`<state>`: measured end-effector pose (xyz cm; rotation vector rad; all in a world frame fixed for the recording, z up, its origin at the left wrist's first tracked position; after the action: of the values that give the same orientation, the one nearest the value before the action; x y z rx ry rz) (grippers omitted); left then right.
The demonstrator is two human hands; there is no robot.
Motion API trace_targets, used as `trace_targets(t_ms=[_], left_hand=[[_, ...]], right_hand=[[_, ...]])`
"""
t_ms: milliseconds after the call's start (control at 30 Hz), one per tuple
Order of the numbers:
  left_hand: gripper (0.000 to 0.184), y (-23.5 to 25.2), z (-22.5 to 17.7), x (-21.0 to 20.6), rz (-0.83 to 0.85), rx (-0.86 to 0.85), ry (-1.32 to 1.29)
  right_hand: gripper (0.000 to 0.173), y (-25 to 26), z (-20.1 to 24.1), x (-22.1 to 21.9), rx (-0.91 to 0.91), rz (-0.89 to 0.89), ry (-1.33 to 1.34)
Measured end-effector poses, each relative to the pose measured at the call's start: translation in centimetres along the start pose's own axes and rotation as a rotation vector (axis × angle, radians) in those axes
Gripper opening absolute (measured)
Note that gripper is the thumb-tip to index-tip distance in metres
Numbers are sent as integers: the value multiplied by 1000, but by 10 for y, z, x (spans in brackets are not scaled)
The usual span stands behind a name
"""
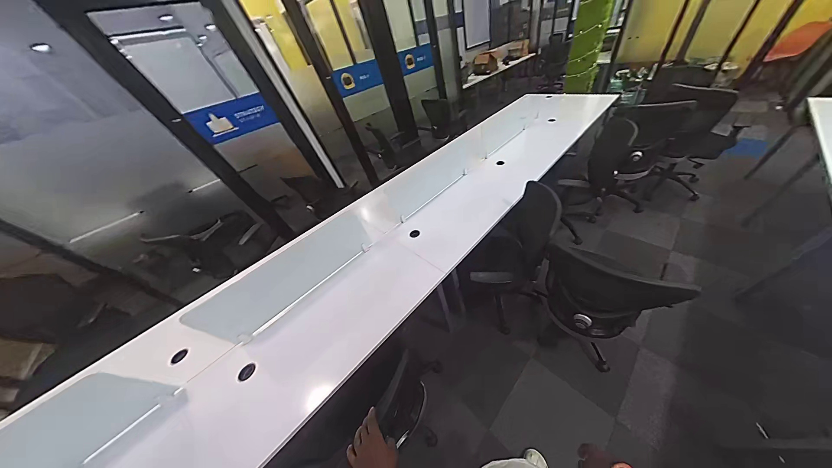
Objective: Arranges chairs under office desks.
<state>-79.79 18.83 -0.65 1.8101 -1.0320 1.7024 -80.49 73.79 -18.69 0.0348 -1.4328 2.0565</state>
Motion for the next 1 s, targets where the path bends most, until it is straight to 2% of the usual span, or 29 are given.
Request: trace_targets(t_ms=[100, 167, 267, 433, 567, 700, 867, 933, 1000], left_hand=[[81, -8, -62, -11, -77, -46, -5], [73, -16, -105, -18, -61, -156, -2], [59, -25, -169, -31, 36, -327, 42], [57, -23, -266, -52, 203, -583, 65], [53, -13, -345, -72, 249, -754, 67], [53, -3, -441, -88, 285, -922, 15], [59, 25, -573, -102, 302, -1119, -48], [60, 37, -622, -105, 297, -1209, -55], [67, 48, -667, -107, 261, -1318, -21]], right_hand=[[48, -12, -23, 35, 7, -149, 155], [48, -26, -38, 57, 21, -243, 267], [46, -44, -62, 79, 63, -405, 418], [47, -70, -90, 103, 62, -597, 570], [44, -94, -90, 140, 71, -730, 605], [39, -117, -77, 208, 107, -919, 545], [39, -133, -53, 326, 114, -1153, 277], [44, -131, -46, 374, 20, -1146, 150], [62, -119, -41, 417, -124, -1033, 50]])
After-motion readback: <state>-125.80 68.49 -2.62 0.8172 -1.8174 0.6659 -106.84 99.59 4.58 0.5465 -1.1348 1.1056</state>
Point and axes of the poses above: each hand's wrist, its own y-axis towards the middle knuckle, its own x-axis out of the back of the hand, z = x × y, the point moved 2 cm from there along y, towards the middle knuckle, and after that the axes turned 6 degrees about x, right-handed, at the moved point
